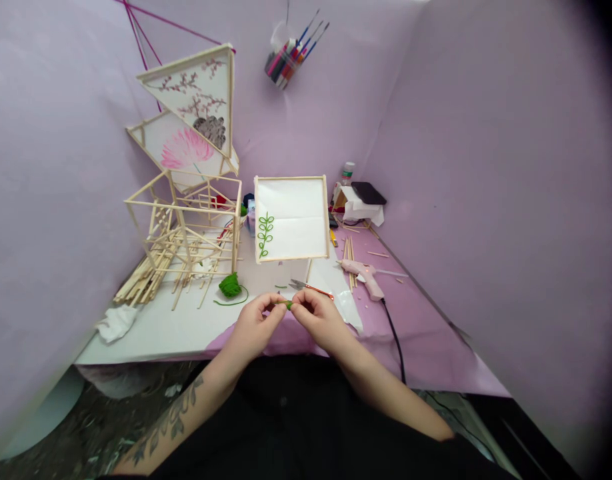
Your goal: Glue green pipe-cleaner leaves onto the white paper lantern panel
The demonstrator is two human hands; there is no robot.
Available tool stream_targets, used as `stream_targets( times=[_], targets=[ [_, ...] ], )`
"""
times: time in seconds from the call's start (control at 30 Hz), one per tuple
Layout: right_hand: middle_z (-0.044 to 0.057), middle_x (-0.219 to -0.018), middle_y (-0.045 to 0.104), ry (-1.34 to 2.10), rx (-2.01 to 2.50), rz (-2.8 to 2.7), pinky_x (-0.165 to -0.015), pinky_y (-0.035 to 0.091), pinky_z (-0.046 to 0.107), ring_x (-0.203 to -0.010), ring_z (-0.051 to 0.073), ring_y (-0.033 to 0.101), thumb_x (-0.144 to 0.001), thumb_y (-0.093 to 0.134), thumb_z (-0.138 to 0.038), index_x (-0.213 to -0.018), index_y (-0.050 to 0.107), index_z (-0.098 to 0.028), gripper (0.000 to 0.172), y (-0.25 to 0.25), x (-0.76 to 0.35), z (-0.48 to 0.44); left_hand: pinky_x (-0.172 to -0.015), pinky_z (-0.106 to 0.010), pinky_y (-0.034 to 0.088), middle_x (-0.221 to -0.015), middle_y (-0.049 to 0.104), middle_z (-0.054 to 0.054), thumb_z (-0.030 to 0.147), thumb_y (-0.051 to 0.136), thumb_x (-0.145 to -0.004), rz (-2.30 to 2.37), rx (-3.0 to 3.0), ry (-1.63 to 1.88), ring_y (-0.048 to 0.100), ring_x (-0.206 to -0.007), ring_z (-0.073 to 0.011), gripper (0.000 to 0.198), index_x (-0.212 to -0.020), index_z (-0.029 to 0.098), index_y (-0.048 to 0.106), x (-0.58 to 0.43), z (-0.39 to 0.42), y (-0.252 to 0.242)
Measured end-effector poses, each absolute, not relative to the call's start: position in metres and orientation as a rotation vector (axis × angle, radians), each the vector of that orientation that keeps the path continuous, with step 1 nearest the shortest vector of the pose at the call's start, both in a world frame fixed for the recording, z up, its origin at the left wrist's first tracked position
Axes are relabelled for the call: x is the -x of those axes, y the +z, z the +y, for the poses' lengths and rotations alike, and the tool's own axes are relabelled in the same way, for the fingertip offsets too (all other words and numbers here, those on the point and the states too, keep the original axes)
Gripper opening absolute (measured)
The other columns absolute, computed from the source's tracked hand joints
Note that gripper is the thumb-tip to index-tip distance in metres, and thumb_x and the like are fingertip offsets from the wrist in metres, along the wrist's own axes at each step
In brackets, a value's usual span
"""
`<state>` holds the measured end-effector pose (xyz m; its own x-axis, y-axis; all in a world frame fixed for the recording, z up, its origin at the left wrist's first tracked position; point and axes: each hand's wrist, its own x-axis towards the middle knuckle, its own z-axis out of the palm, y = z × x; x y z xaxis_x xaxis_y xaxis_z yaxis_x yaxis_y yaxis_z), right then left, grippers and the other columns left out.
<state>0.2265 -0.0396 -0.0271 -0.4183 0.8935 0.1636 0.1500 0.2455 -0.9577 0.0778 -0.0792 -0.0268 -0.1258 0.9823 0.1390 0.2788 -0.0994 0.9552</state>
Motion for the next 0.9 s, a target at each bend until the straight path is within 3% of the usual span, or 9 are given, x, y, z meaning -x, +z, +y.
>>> stream_targets(
  times=[0.5,0.8,0.9],
  targets=[
    [-0.001,-0.068,0.056,1.07,0.981,-1.827,-0.057,0.038,0.024,-0.063,0.013,0.05,-0.077,0.055,-0.024,-0.072,0.057,-0.019,0.007,-0.0288,-0.2273,-0.0409,-0.058,-0.023,0.044,-0.07,0.064,-0.001,0.027,0.054,-0.081,1.569,-1.649,1.254,0.057,-0.066,-0.0146,0.015,-0.073,0.017,0.063,-0.0812,-0.0828,-0.0249],
    [-0.002,-0.065,0.052,0.947,0.987,-1.854,-0.059,0.037,0.025,-0.063,0.013,0.049,-0.077,0.053,-0.02,-0.066,0.054,-0.019,0.011,-0.0267,-0.2294,-0.0406,-0.062,-0.024,0.045,-0.084,0.066,-0.003,0.03,0.058,-0.083,1.622,-1.813,1.243,0.06,-0.071,-0.0148,0.016,-0.092,0.02,0.067,-0.0739,-0.0864,-0.0271],
    [-0.002,-0.064,0.052,0.937,0.978,-1.878,-0.06,0.037,0.025,-0.062,0.013,0.048,-0.077,0.053,-0.019,-0.066,0.054,-0.019,0.011,-0.0271,-0.23,-0.0404,-0.062,-0.024,0.046,-0.084,0.067,-0.003,0.032,0.055,-0.085,1.623,-1.81,1.271,0.06,-0.074,-0.0153,0.016,-0.086,0.019,0.066,-0.0724,-0.0865,-0.0263]
  ],
)
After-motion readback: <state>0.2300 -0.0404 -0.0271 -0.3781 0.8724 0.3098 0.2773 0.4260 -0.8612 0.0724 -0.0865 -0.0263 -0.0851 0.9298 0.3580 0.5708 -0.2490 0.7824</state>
